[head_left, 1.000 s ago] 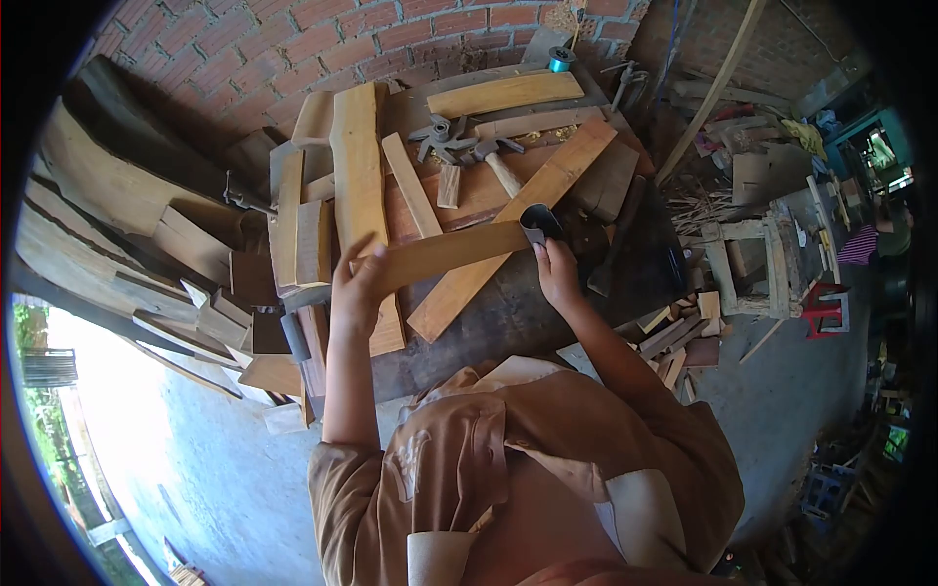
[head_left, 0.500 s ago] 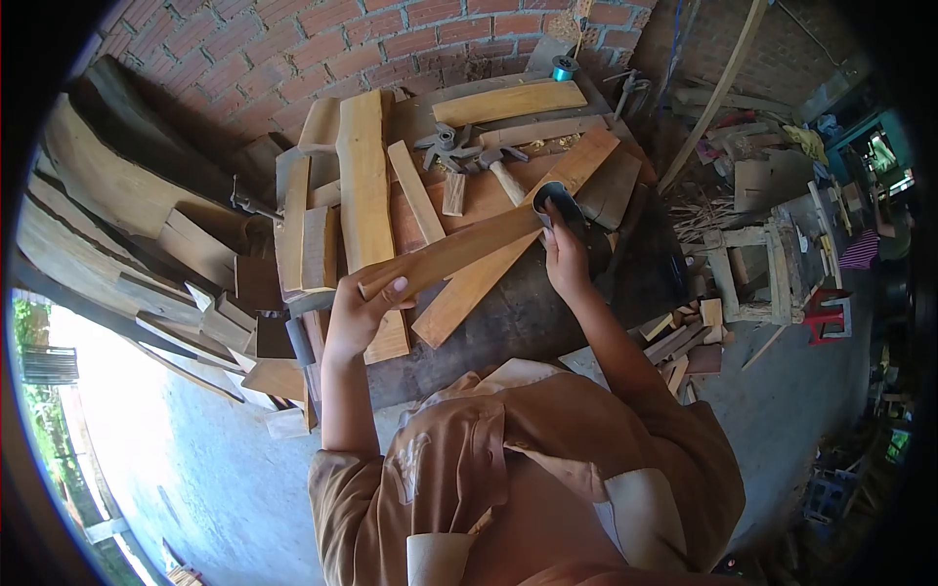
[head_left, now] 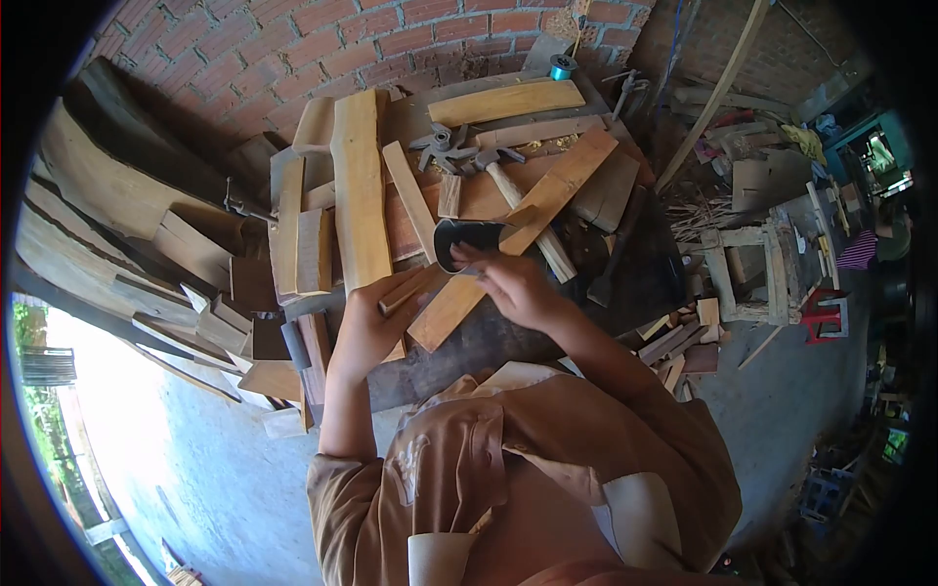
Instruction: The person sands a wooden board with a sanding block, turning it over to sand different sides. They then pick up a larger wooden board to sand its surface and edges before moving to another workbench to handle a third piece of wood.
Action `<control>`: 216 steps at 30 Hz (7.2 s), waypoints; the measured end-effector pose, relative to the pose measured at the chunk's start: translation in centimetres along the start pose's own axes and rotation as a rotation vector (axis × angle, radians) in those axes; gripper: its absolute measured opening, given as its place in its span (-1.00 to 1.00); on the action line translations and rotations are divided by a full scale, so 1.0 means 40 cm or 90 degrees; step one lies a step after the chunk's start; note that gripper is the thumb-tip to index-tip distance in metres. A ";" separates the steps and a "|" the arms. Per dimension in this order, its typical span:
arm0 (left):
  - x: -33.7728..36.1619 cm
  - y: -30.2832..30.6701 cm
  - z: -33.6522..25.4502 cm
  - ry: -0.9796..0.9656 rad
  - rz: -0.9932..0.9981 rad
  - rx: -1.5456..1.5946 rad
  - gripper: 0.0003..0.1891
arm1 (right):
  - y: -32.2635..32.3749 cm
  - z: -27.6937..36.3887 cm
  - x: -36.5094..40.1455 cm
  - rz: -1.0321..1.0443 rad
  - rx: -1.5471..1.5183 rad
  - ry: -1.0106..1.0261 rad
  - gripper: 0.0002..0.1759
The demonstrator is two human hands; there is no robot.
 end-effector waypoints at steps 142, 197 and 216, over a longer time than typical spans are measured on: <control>-0.075 -0.031 -0.119 -0.139 0.062 -0.169 -0.76 | 0.107 -0.258 0.012 -0.159 0.060 -0.366 -0.78; -0.047 0.010 -0.045 -0.165 0.059 -0.119 -0.76 | 0.172 -0.342 0.155 -0.237 0.215 -0.388 -0.70; 0.260 0.249 0.245 0.142 -0.318 0.390 -0.51 | 0.059 -0.399 0.055 -0.124 0.119 -0.371 -0.66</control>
Point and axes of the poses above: each hand's wrist, its own x-axis away from the middle knuckle, its own y-axis out of the back of the hand, z = x × y, the point moved 8 cm from there along -x, towards the middle knuckle, and after that the axes turned 9 degrees about -y, right-handed, at the moved point
